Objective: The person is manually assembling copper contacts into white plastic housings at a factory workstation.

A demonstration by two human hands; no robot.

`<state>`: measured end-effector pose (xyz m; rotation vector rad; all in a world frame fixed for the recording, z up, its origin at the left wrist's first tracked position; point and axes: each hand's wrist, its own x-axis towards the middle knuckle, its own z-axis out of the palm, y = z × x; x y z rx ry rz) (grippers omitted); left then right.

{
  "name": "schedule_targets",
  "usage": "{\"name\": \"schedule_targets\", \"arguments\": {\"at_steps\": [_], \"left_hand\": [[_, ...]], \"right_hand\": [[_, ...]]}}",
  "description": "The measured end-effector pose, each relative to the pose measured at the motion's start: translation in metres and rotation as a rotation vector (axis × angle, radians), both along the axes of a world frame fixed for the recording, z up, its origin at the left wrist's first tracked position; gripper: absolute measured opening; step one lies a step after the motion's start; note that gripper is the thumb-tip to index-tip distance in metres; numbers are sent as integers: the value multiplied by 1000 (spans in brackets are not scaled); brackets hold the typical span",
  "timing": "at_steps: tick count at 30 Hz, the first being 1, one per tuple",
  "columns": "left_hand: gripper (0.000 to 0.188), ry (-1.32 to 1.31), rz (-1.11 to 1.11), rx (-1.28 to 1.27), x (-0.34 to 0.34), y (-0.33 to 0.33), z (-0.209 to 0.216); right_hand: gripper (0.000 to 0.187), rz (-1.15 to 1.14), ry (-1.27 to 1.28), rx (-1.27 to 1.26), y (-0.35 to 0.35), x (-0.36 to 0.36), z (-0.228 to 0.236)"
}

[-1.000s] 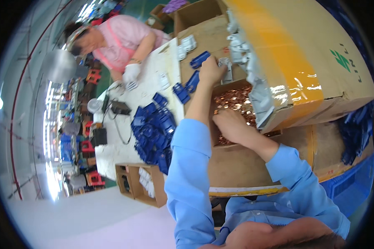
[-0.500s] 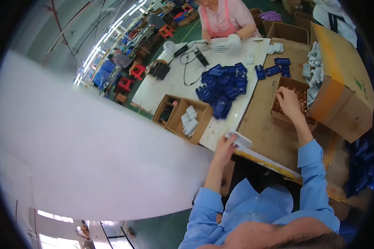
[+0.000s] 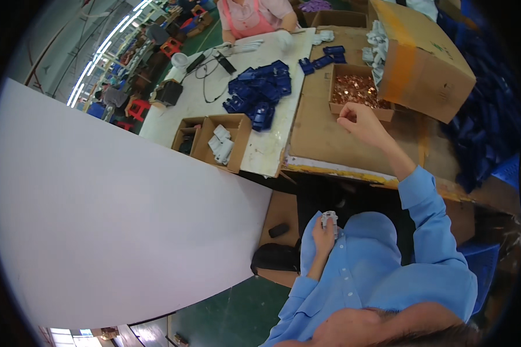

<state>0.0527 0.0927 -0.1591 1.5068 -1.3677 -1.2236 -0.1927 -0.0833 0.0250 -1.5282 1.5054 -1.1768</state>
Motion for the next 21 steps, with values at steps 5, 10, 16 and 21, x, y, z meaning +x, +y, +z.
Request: {"name": "schedule_targets", "arguments": {"at_steps": [5, 10, 16, 21], "left_hand": [[26, -168, 84, -202, 17, 7, 8], [20, -252, 19, -323, 54, -38, 3], [23, 430, 298, 93, 32, -67, 64], [24, 443, 34, 164, 3, -72, 103]], "right_hand": [[8, 75, -82, 134, 32, -3, -16], [9, 95, -75, 87, 55, -5, -23], [10, 76, -91, 20, 83, -1, -24], [12, 86, -147, 52, 101, 17, -15]]}}
